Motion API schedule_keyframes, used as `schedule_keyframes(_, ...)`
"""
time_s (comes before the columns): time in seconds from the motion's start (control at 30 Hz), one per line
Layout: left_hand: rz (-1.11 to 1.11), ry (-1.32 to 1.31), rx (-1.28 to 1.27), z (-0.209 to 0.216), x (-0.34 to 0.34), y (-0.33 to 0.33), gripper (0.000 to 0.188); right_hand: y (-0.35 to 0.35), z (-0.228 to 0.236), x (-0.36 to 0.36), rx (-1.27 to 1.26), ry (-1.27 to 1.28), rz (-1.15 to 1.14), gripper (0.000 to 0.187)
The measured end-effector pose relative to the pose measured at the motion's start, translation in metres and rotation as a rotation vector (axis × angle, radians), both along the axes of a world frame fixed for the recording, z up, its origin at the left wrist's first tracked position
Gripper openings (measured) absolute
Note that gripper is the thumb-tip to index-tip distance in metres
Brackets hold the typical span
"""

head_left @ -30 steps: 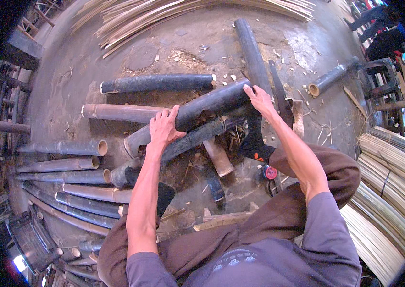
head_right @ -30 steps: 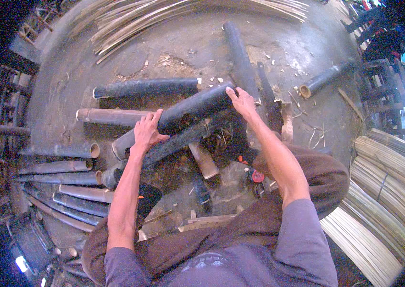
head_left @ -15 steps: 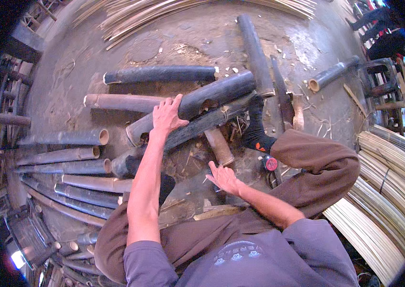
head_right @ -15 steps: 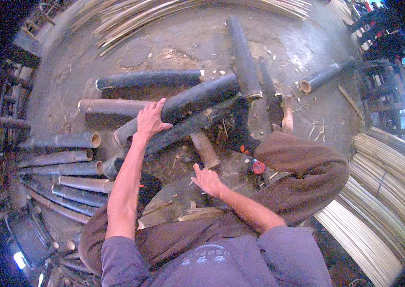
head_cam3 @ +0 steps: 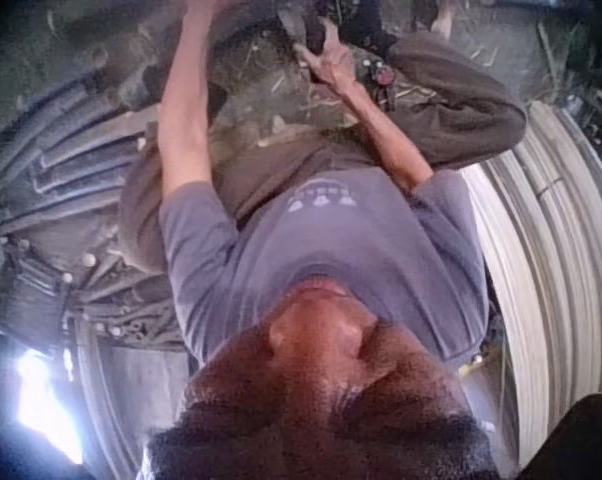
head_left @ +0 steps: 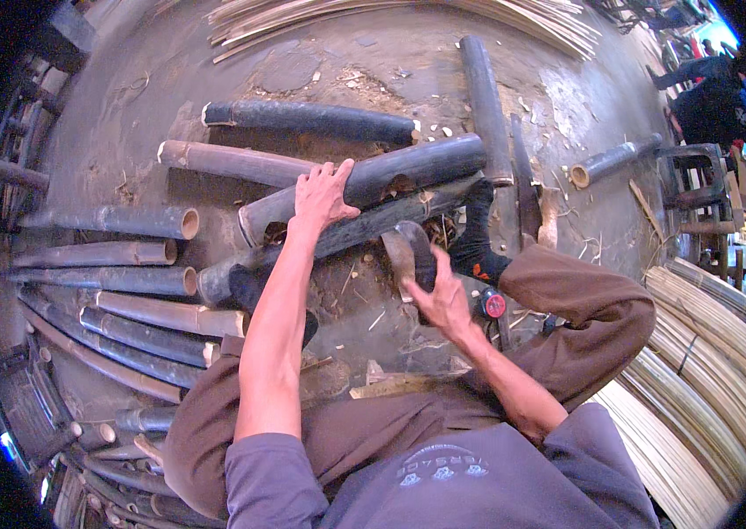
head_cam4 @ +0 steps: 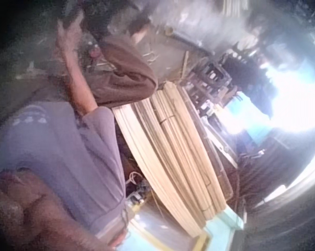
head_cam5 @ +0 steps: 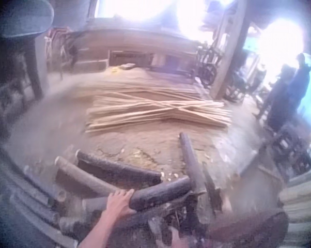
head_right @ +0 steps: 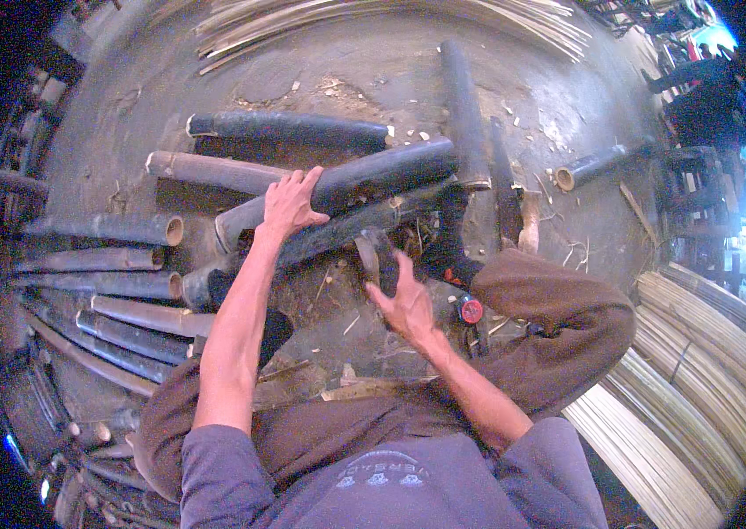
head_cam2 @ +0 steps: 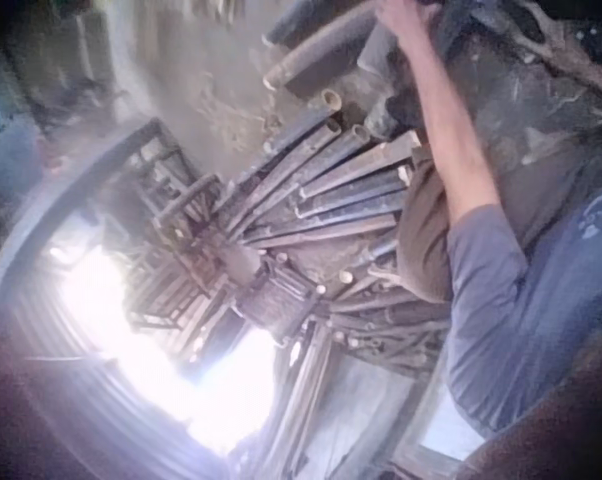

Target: The person sits on the floor and repeatedly sharpens the ends of bamboo poles using a curved blade. They hold each pole, scrape the blade along the cut end to smooth it, then place the pole aside. The person handles multiple bamboo poles one at a time, occasionally inspecting the cut ends.

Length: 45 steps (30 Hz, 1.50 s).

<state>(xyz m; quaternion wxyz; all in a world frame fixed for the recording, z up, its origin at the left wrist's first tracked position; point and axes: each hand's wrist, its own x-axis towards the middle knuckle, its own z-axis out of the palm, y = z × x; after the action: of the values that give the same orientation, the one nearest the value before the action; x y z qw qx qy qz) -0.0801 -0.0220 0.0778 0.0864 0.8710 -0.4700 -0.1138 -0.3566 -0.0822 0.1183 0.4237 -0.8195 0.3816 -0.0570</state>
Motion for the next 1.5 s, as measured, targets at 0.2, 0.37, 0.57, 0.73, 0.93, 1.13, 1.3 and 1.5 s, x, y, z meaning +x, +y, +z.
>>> schedule_keyframes(0.2, 0.008, -0.023, -0.026, -0.002, -0.001, -0.001, 0.099, -0.025, -0.004, 0.039, -0.187, -0.245, 0.108, 0.045)
schedule_keyframes(0.37, -0.002, -0.011, -0.004, 0.001, -0.003, -0.003, 0.097, -0.031, -0.023, 0.055, -0.135, -0.007, 0.14, 0.038)
schedule_keyframes(0.57, 0.004, -0.018, 0.005, -0.001, -0.002, -0.003, 0.098, -0.033, -0.038, 0.065, -0.173, -0.026, 0.18, 0.031)
schedule_keyframes(0.73, 0.007, -0.015, 0.008, 0.001, -0.001, -0.002, 0.097, -0.032, -0.032, 0.066, -0.179, -0.011, 0.182, 0.03)
schedule_keyframes(0.93, 0.012, -0.011, 0.005, 0.001, -0.002, -0.002, 0.096, -0.031, -0.035, 0.064, -0.106, -0.03, 0.166, 0.028)
schedule_keyframes(1.13, 0.006, -0.023, 0.0, 0.002, -0.004, -0.001, 0.1, -0.032, -0.028, 0.069, -0.118, 0.068, 0.151, 0.029)
schedule_keyframes(1.3, 0.012, 0.019, 0.008, 0.003, 0.0, -0.007, 0.097, -0.045, -0.026, 0.071, -0.127, 0.211, 0.303, 0.03)
schedule_keyframes(1.5, 0.024, 0.0, -0.019, -0.013, -0.002, -0.001, 0.095, -0.02, -0.047, 0.027, -0.141, 0.145, 0.323, 0.029)
